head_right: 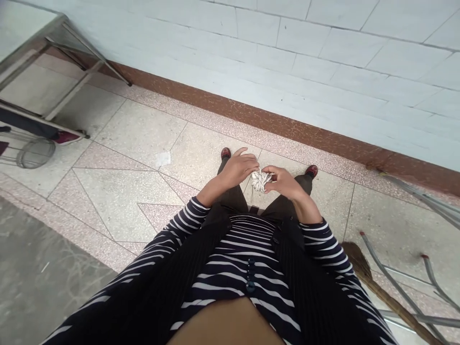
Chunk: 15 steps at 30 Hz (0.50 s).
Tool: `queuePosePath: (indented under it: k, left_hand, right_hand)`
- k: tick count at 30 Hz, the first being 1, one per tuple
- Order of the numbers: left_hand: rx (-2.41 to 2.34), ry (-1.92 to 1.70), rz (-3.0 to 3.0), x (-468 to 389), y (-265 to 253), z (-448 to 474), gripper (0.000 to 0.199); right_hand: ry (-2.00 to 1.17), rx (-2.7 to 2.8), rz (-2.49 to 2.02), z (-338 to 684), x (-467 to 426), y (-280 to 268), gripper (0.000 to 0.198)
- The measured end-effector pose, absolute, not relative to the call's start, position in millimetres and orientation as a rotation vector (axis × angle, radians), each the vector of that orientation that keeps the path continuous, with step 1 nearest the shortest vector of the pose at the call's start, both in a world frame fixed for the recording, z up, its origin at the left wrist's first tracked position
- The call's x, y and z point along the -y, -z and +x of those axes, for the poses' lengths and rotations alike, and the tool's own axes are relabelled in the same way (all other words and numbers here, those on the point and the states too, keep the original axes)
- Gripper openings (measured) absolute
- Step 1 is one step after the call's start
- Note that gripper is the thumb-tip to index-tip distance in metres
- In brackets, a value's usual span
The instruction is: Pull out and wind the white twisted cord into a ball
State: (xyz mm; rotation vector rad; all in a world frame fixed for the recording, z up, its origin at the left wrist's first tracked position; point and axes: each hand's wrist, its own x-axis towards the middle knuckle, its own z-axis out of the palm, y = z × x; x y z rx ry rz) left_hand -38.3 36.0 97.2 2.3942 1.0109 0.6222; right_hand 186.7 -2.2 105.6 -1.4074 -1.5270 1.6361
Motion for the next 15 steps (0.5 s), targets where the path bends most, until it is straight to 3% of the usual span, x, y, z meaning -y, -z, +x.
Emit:
queuePosePath:
  k: [2, 6, 11, 15]
  left_hand:
    - [-0.981, -0.645, 2.314, -36, -89, -33, 0.026]
    - [-1.062, -0.595, 2.131, -27, -71, -22, 0.022]
    - [-0.964, -0.386, 2.032, -2, -74, -25, 0.037]
    - [-1.004, -0.499, 2.251, -7, -94, -32, 0.035]
  right_hand:
    - [-1.81, 1.337, -1.29, 190, 9, -126, 0.042]
    - [-1.667, 1.152, -1.199, 190, 11, -162, 0.039]
    - [-1.108, 1.327, -1.398, 189, -12, -152, 0.036]
    - [-0.699, 1.57, -1.704, 186, -28, -114, 0.034]
